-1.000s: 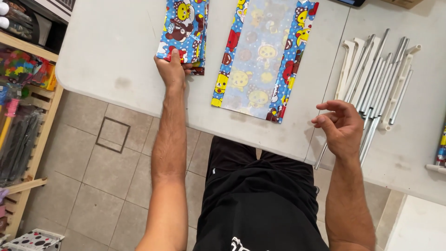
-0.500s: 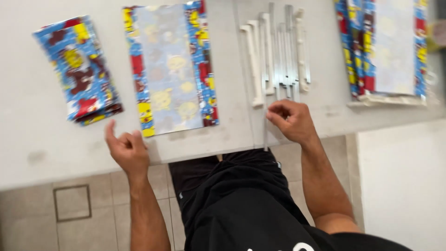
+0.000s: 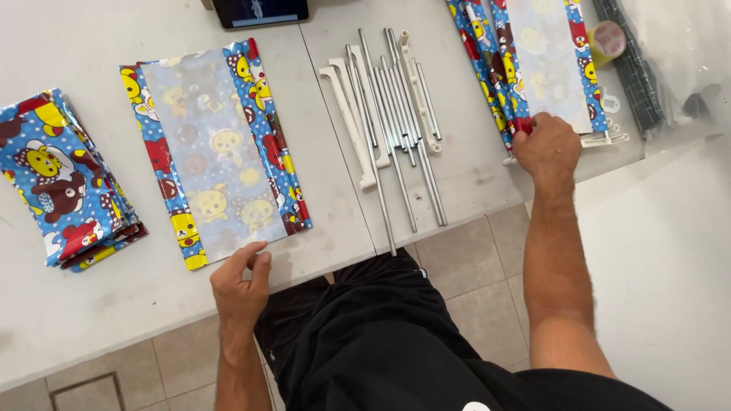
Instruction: Assembling a multi-tier shelf by sliding metal support rods into the fabric sleeves of colorful patterned shelf liners and attaching them to the frame.
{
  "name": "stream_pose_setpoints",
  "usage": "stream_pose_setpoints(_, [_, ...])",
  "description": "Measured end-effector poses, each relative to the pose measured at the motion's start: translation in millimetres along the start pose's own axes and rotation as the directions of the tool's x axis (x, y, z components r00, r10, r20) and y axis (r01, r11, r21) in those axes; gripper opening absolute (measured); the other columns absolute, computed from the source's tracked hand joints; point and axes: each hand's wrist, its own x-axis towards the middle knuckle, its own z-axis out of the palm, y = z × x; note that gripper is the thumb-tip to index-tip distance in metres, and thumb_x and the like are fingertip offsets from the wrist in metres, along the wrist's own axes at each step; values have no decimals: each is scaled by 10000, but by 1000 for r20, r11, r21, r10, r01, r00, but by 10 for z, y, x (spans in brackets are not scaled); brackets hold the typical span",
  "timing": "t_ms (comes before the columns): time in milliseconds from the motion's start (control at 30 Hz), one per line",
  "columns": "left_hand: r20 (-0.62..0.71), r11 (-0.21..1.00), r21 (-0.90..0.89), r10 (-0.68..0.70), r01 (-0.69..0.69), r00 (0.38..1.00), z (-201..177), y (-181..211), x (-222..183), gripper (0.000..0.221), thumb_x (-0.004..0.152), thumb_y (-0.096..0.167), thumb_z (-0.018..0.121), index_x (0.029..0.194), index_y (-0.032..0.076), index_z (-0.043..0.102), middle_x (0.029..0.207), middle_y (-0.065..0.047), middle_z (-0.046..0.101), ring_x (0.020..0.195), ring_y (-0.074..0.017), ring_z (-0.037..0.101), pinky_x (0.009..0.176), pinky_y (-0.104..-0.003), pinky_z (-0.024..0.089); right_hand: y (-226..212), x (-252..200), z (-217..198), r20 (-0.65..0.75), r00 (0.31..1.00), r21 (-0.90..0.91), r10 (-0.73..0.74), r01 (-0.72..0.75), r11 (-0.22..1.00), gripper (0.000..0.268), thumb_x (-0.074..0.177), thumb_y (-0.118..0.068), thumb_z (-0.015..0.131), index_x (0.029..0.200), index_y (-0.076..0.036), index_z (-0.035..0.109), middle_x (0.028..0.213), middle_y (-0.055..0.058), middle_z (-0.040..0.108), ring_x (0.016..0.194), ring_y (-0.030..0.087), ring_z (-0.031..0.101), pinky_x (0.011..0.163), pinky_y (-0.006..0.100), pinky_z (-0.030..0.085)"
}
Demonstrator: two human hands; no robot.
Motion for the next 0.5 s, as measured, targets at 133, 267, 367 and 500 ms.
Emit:
stream_pose_setpoints(133, [11, 999, 4, 52, -52, 999, 86, 36, -52, 141, 965, 200, 731, 1060, 118, 795, 623, -33, 681, 581, -199, 659, 653, -332, 550, -197, 116, -47, 138, 989, -230, 47, -14, 973, 444, 807, -348, 821, 1148, -74, 748, 952, 193, 737, 843, 411, 758, 753, 519, 586])
stream_pose_setpoints(267, [-13, 995, -29, 90, -90, 996, 136, 172, -56, 147, 961, 215, 731, 1052, 120, 797, 615, -29, 683, 567, -196, 658, 638, -324, 558, -231, 226, -69, 162, 986, -237, 28, 11, 971, 449, 787, -257, 774, 1167, -29, 698, 1013, 213, 718, 915, 458, 746, 767, 558, 581])
stream_pose_setpoints(367, [-2, 997, -56, 57, -57, 998, 86, 212, -111, 126, 958, 185, 723, 1033, 110, 792, 601, -38, 675, 545, -196, 641, 624, -334, 550, -347, 138, -366, 148, 988, -218, 36, -3, 976, 354, 824, -185, 708, 1140, -24, 717, 996, 208, 743, 934, 449, 755, 786, 553, 588])
stream_pose_setpoints(500, [66, 1000, 28, 11, -12, 998, -16, 217, -226, 183, 968, 138, 663, 1076, 25, 757, 906, -96, 760, 745, -187, 681, 659, -321, 561, -198, 165, -527, -7, 993, -292, 120, -117, 949, 323, 968, -300, 736, 1153, -57, 630, 1021, 167, 692, 858, 355, 736, 636, 473, 639])
